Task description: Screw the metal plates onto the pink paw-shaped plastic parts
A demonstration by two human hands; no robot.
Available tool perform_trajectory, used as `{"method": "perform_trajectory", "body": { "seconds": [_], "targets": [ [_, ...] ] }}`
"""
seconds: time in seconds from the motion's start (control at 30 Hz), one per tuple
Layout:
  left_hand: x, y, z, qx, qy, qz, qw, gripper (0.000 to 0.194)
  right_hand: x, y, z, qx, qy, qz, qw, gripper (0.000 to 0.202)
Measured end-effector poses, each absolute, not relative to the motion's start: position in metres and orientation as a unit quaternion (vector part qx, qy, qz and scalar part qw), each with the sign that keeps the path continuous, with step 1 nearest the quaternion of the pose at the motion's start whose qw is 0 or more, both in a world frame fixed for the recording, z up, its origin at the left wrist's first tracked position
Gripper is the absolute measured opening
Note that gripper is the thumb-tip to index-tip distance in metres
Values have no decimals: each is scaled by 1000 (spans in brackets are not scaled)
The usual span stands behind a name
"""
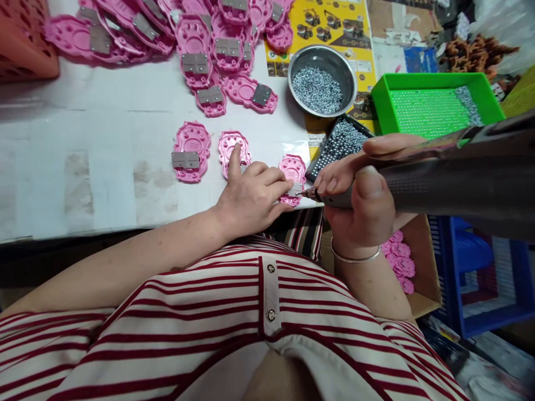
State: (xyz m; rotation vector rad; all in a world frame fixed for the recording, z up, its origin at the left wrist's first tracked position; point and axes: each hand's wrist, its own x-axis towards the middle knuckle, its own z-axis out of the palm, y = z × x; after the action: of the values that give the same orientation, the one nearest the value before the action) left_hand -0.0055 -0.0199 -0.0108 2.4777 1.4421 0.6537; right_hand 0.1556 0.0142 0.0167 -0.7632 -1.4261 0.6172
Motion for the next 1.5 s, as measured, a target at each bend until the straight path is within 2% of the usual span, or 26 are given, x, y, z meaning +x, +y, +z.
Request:
{"method": "perform_trajectory", "body": {
  "seconds": [0.27, 0.57, 0.8, 0.93, 1.0, 1.2, 1.5],
  "targets": [
    [-5, -19, -12, 837, 488, 222, 108, 30, 154, 14, 21, -283, -625, 319, 654, 26],
    [-5, -19, -12, 838, 487, 225, 103, 28, 155, 20, 16, -336, -626, 281, 645, 33],
    [-4, -19, -10, 838, 492, 212, 102, 26, 160, 38, -6, -247, -662, 310, 637, 31],
    [-4, -18, -11, 837, 492, 214, 107, 27, 162, 36, 7, -231, -665, 317, 636, 34],
    [-5, -18, -13, 836, 490, 223, 109, 27, 165, 33, 22, -227, -656, 301, 654, 35],
    [-7, -20, -18, 834, 484, 244, 108, 27, 190, 29, 47, -220, -568, 212, 764, 15],
    [-9, -22, -19, 835, 483, 249, 85, 29, 208, 34, 26, -259, -553, 186, 769, 21]
  ]
}}
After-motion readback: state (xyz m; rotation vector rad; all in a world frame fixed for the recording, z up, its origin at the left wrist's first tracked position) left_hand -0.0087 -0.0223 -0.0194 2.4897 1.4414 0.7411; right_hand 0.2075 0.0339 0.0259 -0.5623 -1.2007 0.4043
